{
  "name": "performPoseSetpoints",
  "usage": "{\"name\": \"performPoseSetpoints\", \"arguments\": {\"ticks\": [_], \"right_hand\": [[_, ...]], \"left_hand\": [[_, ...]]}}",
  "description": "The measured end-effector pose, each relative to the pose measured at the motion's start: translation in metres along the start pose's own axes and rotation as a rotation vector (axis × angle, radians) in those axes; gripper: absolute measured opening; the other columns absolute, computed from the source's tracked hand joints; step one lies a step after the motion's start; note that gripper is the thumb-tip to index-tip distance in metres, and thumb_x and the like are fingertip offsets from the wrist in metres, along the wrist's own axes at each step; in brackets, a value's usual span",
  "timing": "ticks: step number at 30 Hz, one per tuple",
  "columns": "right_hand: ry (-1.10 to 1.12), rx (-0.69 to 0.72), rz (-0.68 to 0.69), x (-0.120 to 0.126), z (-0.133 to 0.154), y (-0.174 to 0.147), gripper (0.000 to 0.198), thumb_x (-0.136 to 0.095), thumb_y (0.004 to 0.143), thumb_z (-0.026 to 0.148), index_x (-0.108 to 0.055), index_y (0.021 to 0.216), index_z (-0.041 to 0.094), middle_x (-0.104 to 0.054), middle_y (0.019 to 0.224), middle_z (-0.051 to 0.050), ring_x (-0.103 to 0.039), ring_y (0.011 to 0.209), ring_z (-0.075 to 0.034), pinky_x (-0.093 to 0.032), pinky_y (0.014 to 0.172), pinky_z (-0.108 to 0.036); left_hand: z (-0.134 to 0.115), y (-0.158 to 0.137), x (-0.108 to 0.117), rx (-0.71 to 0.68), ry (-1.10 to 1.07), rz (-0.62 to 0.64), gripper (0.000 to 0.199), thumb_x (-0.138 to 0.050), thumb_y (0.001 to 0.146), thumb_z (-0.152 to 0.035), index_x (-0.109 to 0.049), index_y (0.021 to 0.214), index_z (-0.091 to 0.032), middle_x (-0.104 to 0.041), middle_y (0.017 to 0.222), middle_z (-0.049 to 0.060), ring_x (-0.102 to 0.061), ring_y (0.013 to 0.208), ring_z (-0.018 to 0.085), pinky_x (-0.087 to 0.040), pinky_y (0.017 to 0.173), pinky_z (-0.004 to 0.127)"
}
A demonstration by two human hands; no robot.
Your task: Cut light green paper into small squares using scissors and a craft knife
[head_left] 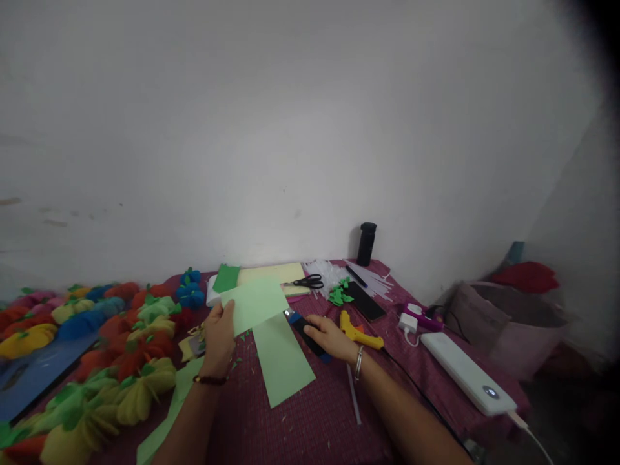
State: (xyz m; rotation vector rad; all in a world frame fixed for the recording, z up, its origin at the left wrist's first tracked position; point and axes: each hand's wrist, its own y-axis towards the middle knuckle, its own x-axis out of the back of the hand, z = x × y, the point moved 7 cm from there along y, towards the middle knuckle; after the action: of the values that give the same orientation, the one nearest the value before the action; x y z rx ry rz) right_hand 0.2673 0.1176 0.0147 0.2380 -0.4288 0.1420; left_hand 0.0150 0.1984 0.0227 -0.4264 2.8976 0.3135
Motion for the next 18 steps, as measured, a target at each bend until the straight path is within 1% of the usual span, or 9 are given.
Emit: {"name": "performPoseSetpoints", "arguments": {"ticks": [3, 5, 9, 11, 15, 16, 18], "right_hand": [[0.038, -0.005, -0.001, 0.002, -0.001, -0.001, 0.022, -0.049, 0.084, 0.038, -0.054, 0.077, 0.018, -0.057, 0.066, 0.001, -0.052, 0.057, -0.012, -0.04, 0.051, -0.022], [0.079, -0.018, 0.016, 0.002, -0.002, -0.001, 0.022, -0.049, 0.084, 0.039, -0.054, 0.078, 0.018, -0.056, 0.066, 0.001, -0.052, 0.056, -0.011, -0.04, 0.05, -0.021], [0.129, -0.047, 0.064, -0.001, -0.003, -0.003, 0.023, -0.05, 0.083, 0.041, -0.053, 0.078, 0.019, -0.056, 0.065, 0.002, -0.052, 0.054, -0.011, -0.04, 0.049, -0.021], [0.149, -0.055, 0.08, -0.003, -0.004, -0.003, 0.022, -0.05, 0.083, 0.04, -0.053, 0.078, 0.019, -0.056, 0.064, 0.002, -0.052, 0.052, -0.011, -0.04, 0.048, -0.021], [0.178, -0.067, 0.109, -0.008, -0.005, -0.003, 0.02, -0.05, 0.082, 0.039, -0.051, 0.079, 0.019, -0.056, 0.066, 0.002, -0.054, 0.052, -0.011, -0.041, 0.047, -0.021], [0.181, -0.072, 0.109, -0.009, -0.005, -0.003, 0.02, -0.05, 0.082, 0.039, -0.051, 0.079, 0.019, -0.056, 0.066, 0.002, -0.054, 0.052, -0.011, -0.041, 0.047, -0.021], [0.195, -0.078, 0.094, -0.008, -0.004, -0.003, 0.019, -0.05, 0.082, 0.038, -0.05, 0.079, 0.019, -0.056, 0.066, 0.002, -0.055, 0.052, -0.011, -0.041, 0.047, -0.021]], "left_hand": [[0.001, 0.005, 0.001, -0.004, -0.035, 0.012, 0.03, -0.065, 0.066, -0.041, -0.06, 0.081, -0.016, -0.052, 0.052, -0.007, -0.047, 0.045, 0.009, -0.038, 0.045, 0.02], [0.001, 0.009, 0.004, -0.002, -0.057, 0.016, 0.031, -0.066, 0.066, -0.041, -0.06, 0.084, -0.016, -0.054, 0.055, -0.007, -0.046, 0.044, 0.009, -0.038, 0.045, 0.02], [0.0, 0.016, 0.009, 0.052, -0.074, 0.054, 0.032, -0.065, 0.066, -0.038, -0.062, 0.09, -0.017, -0.059, 0.058, -0.005, -0.049, 0.045, 0.01, -0.04, 0.047, 0.021], [-0.001, 0.017, 0.009, 0.059, -0.067, 0.084, 0.031, -0.066, 0.065, -0.037, -0.062, 0.088, -0.017, -0.059, 0.058, -0.005, -0.05, 0.046, 0.01, -0.04, 0.047, 0.021], [0.0, 0.015, 0.003, 0.026, -0.01, 0.113, 0.029, -0.067, 0.063, -0.038, -0.062, 0.082, -0.016, -0.058, 0.056, -0.004, -0.049, 0.045, 0.011, -0.04, 0.045, 0.021], [0.0, 0.014, 0.002, 0.014, 0.011, 0.106, 0.029, -0.067, 0.063, -0.038, -0.062, 0.081, -0.016, -0.058, 0.056, -0.004, -0.049, 0.045, 0.011, -0.039, 0.045, 0.021], [-0.002, 0.013, 0.004, -0.024, 0.056, 0.043, 0.029, -0.067, 0.063, -0.038, -0.063, 0.08, -0.015, -0.058, 0.055, -0.004, -0.049, 0.045, 0.011, -0.04, 0.045, 0.022]]}}
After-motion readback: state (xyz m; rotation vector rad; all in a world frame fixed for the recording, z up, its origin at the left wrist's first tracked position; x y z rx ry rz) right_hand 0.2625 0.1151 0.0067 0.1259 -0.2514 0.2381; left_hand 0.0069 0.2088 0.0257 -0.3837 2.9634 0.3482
